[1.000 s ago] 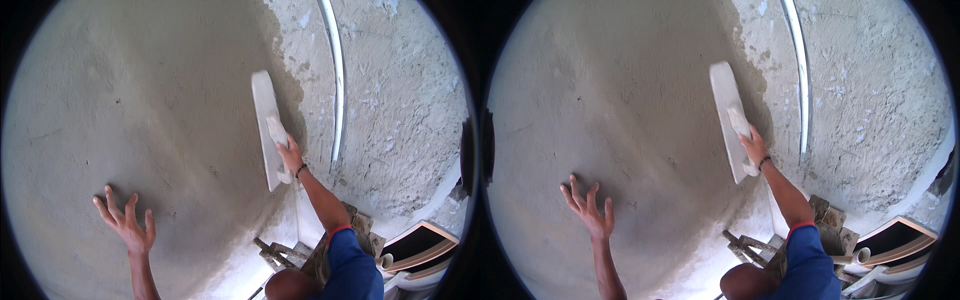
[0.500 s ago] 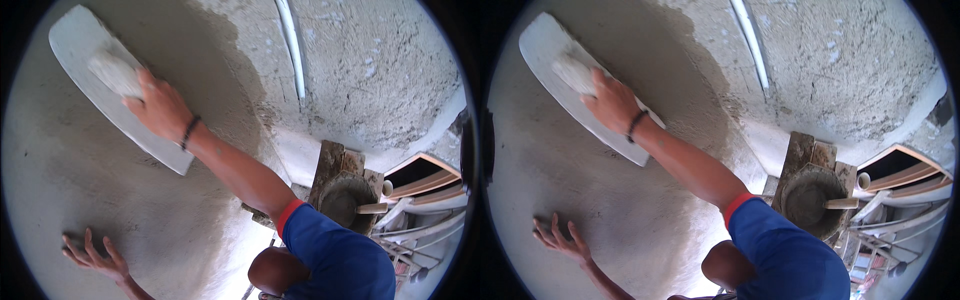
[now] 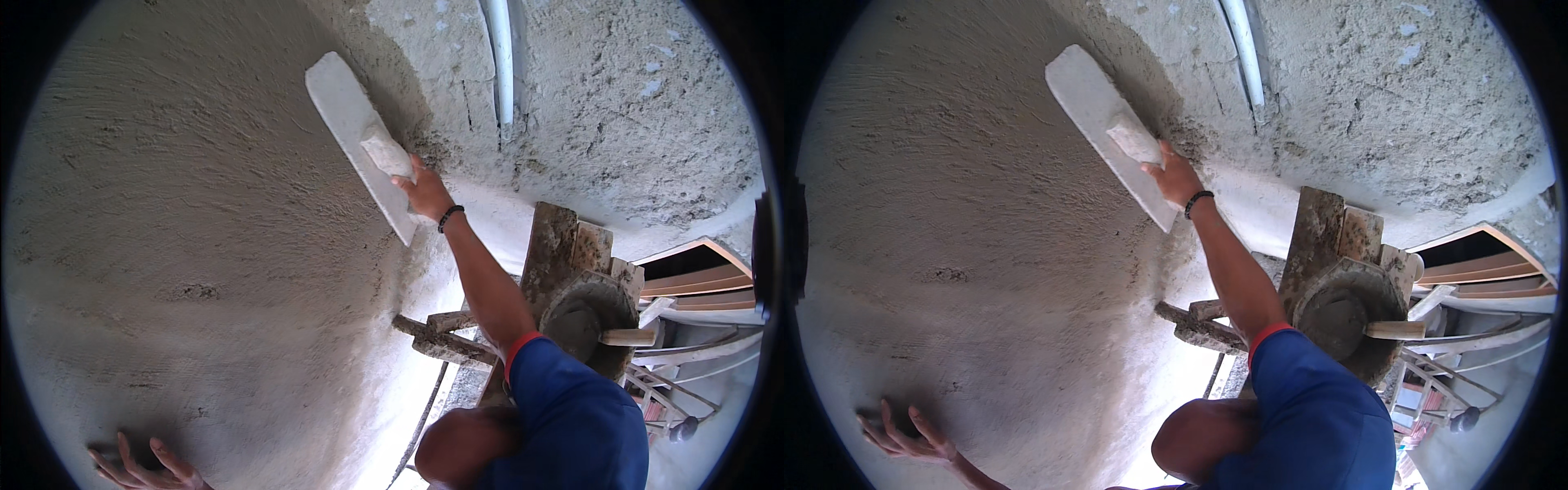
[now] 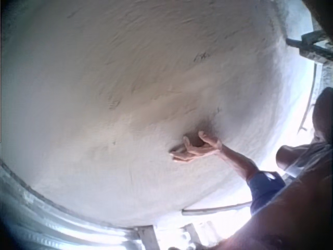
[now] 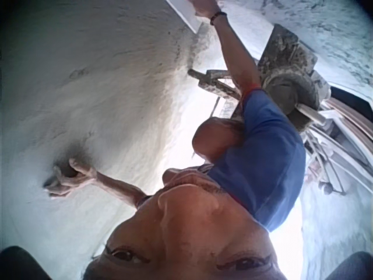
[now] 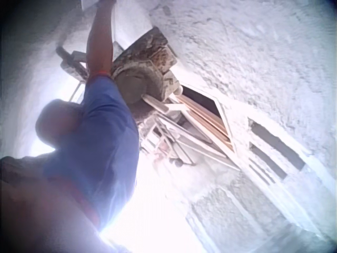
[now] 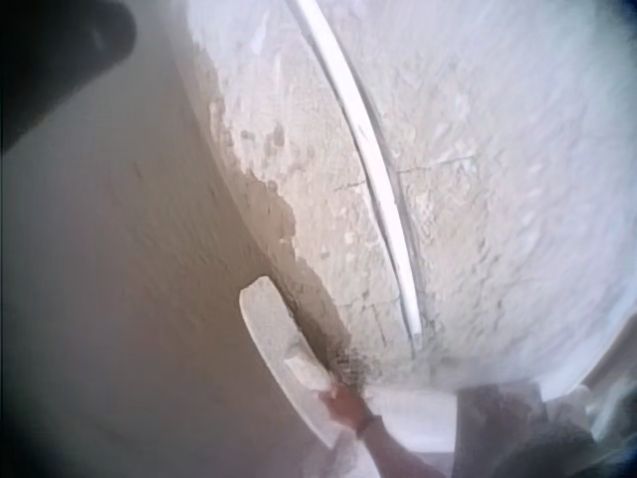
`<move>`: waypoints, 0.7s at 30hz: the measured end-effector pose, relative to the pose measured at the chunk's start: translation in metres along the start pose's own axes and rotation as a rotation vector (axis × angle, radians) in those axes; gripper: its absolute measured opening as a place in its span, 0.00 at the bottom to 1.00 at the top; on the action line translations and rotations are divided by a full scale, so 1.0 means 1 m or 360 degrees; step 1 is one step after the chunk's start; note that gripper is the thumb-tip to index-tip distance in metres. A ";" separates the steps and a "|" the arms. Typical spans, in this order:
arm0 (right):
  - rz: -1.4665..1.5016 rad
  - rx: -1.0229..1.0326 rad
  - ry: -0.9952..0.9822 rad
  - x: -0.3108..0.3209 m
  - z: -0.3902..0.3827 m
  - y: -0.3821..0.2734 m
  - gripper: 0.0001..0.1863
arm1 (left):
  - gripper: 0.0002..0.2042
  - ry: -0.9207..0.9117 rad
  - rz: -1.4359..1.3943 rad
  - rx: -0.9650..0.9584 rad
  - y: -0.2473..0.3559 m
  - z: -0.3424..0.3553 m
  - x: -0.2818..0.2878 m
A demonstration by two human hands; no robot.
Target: The person smooths wet plaster onto a wall using a float and adds more plaster to a bucket using a trowel.
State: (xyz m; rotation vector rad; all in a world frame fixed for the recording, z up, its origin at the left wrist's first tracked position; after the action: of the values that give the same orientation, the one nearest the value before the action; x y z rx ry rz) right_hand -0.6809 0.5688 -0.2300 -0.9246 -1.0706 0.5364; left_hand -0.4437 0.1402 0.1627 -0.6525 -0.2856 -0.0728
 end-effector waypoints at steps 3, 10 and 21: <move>-0.0058 -0.0082 -0.0186 -0.003 0.007 0.033 0.40 | 0.23 -0.0014 0.0052 -0.0009 0.001 -0.001 0.000; -0.0211 0.0033 -0.0306 -0.023 0.017 0.067 0.46 | 0.24 -0.0015 0.0067 -0.0002 0.000 0.006 0.007; 0.0252 0.0476 0.0091 0.047 0.045 -0.061 0.31 | 0.22 -0.0005 -0.0072 0.0104 -0.005 -0.003 -0.004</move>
State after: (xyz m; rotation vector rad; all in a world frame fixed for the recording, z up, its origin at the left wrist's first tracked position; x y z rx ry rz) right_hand -0.7064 0.5890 -0.1466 -0.7586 -0.8417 0.7740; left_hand -0.4479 0.1344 0.1624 -0.5816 -0.3045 -0.1053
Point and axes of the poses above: each hand's wrist, its own z-axis towards the middle knuckle, its own x-axis out of the back of the hand, y = z × x, the point moved 4 cm from there along z, towards the middle knuckle, and after that the axes turned 12 degrees about -z, right-handed, at the moved point
